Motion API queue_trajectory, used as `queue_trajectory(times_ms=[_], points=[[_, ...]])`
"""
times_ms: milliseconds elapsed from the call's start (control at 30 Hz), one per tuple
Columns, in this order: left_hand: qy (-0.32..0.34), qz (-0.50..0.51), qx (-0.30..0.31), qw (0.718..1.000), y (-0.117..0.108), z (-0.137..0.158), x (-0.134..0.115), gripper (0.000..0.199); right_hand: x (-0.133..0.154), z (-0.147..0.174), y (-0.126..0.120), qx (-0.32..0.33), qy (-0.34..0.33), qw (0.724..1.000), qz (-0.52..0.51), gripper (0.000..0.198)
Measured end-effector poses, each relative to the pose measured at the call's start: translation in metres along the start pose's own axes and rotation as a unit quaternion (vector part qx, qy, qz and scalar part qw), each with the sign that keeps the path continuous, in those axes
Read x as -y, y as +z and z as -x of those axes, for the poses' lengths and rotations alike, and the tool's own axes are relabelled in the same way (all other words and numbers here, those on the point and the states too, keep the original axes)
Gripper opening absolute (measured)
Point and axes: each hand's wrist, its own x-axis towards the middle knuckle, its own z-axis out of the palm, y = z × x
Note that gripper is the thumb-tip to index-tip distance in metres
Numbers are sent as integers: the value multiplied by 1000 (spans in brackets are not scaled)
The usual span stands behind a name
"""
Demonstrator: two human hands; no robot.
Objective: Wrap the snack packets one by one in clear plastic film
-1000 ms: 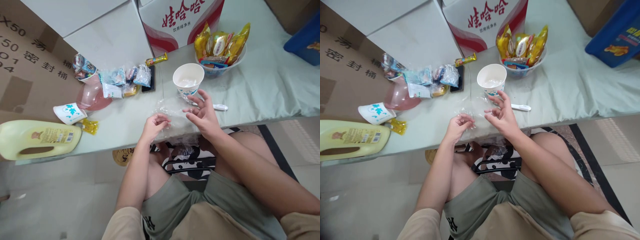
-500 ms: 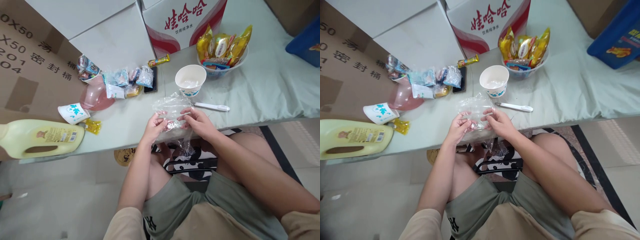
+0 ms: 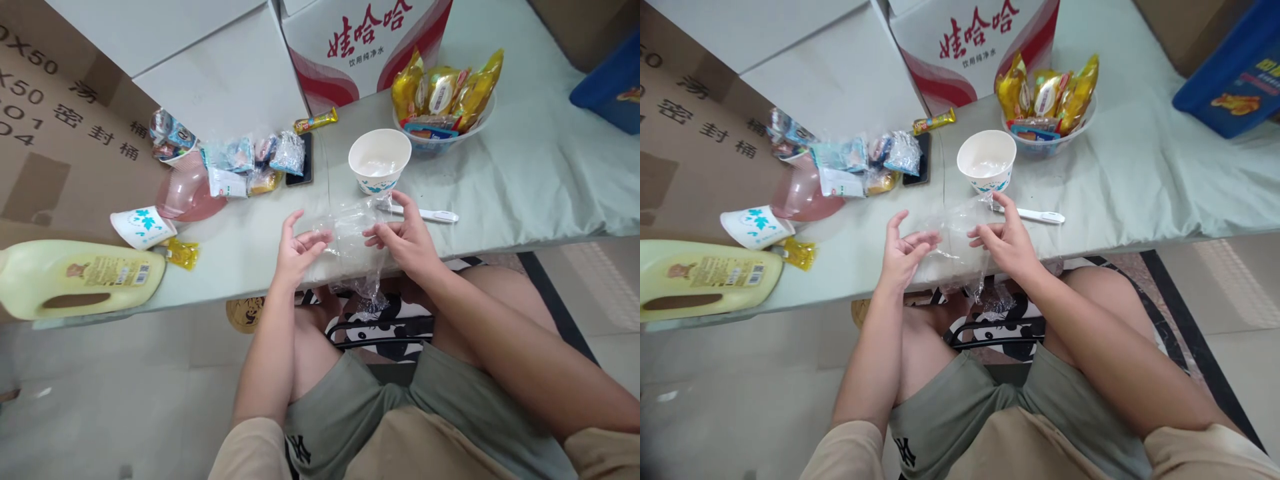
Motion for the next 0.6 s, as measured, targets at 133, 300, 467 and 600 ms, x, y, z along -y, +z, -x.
queue_trajectory(times_ms=[133, 300, 467, 600], points=[[17, -47, -12, 999, 2, -1, 2, 43, -3, 2, -1, 50, -78, 994, 65, 83], [75, -67, -70, 992, 0, -2, 5, 37, -5, 3, -3, 18, -104, 979, 172, 58], [82, -113, -32, 990, -3, -1, 9, 41, -3, 0, -6, 45, -108, 971, 207, 61], [120, -216, -36, 968, -4, -2, 10, 28, -7, -3, -7, 44, -105, 951, 286, 42]])
